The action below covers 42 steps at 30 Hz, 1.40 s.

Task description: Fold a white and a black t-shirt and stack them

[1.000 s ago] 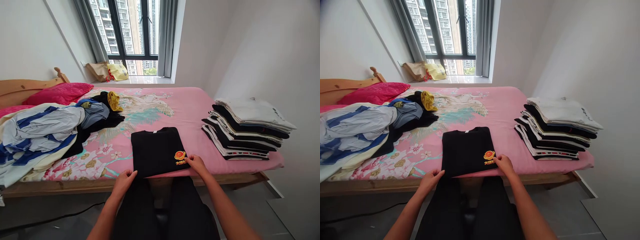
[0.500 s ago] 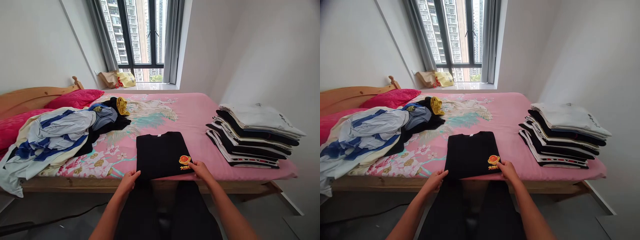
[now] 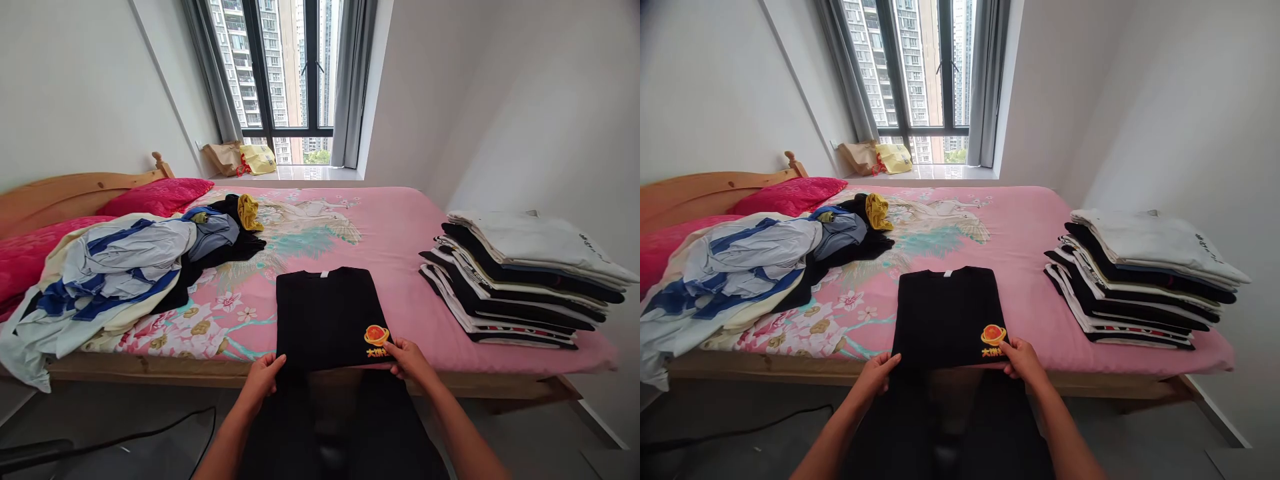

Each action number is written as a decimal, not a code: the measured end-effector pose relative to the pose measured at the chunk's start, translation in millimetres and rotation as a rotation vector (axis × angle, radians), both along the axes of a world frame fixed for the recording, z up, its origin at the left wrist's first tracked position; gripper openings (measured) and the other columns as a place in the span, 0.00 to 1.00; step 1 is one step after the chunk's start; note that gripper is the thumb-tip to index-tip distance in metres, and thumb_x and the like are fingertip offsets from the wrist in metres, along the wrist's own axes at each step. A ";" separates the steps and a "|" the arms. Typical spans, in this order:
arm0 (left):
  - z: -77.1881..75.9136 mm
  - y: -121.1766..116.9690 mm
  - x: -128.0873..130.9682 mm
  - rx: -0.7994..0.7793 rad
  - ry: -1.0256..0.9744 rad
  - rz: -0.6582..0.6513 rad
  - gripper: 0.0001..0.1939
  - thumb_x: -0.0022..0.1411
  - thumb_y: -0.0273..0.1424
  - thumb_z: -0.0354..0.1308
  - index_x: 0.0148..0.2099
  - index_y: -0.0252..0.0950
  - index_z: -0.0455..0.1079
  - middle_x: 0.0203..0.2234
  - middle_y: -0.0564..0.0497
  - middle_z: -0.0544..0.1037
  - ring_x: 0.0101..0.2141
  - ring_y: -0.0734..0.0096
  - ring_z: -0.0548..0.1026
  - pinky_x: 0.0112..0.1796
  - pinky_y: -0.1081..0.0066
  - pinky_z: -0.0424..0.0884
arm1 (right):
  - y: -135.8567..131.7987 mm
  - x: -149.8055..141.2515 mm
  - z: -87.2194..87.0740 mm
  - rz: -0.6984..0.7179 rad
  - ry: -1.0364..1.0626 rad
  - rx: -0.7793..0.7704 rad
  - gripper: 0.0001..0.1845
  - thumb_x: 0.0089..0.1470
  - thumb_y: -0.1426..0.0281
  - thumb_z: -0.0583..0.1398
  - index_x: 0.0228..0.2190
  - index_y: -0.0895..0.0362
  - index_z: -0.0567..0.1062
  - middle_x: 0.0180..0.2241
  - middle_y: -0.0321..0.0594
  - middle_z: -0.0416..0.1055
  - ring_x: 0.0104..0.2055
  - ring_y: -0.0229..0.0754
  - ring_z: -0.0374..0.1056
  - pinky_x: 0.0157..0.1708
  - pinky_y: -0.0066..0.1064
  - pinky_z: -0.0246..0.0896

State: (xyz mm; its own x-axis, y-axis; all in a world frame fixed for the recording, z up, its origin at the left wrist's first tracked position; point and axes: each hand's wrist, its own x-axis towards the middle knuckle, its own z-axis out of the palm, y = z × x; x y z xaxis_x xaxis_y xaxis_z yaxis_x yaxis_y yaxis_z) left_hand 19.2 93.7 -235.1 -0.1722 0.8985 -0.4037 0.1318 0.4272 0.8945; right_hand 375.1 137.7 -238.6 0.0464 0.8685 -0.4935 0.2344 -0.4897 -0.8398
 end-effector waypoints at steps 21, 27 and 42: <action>5.3 -5.8 0.6 -0.044 -0.034 0.006 0.27 0.44 0.56 0.58 0.26 0.38 0.54 0.09 0.64 0.48 0.10 0.83 0.48 0.14 0.77 0.39 | -11.0 -0.9 7.5 -0.028 0.074 -0.042 0.15 0.49 0.58 0.59 0.29 0.58 0.67 0.22 0.36 0.73 0.13 0.30 0.61 0.10 0.19 0.49; 12.2 11.6 -9.7 -0.077 -0.233 -0.023 0.25 0.48 0.53 0.57 0.29 0.37 0.56 0.12 0.64 0.52 0.11 0.86 0.45 0.15 0.77 0.37 | -3.7 2.9 -1.9 -0.032 0.104 -0.013 0.14 0.48 0.57 0.60 0.27 0.56 0.71 0.19 0.36 0.70 0.16 0.36 0.65 0.12 0.23 0.53; 27.3 162.8 -42.1 -0.118 -0.644 0.003 0.14 0.58 0.42 0.52 0.32 0.36 0.59 0.13 0.62 0.56 0.09 0.86 0.50 0.12 0.82 0.43 | 135.2 -7.4 18.0 -0.058 0.330 0.075 0.17 0.47 0.58 0.64 0.30 0.60 0.74 0.29 0.42 0.76 0.30 0.41 0.72 0.31 0.28 0.68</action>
State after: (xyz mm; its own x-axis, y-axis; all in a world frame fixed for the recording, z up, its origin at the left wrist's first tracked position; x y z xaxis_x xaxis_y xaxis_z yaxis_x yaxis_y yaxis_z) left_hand -23.0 256.6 -207.7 0.1348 0.8416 -0.5231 -0.4162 0.5271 0.7409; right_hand 367.7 272.9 -220.6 -0.0553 0.9034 -0.4253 -0.0827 -0.4286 -0.8997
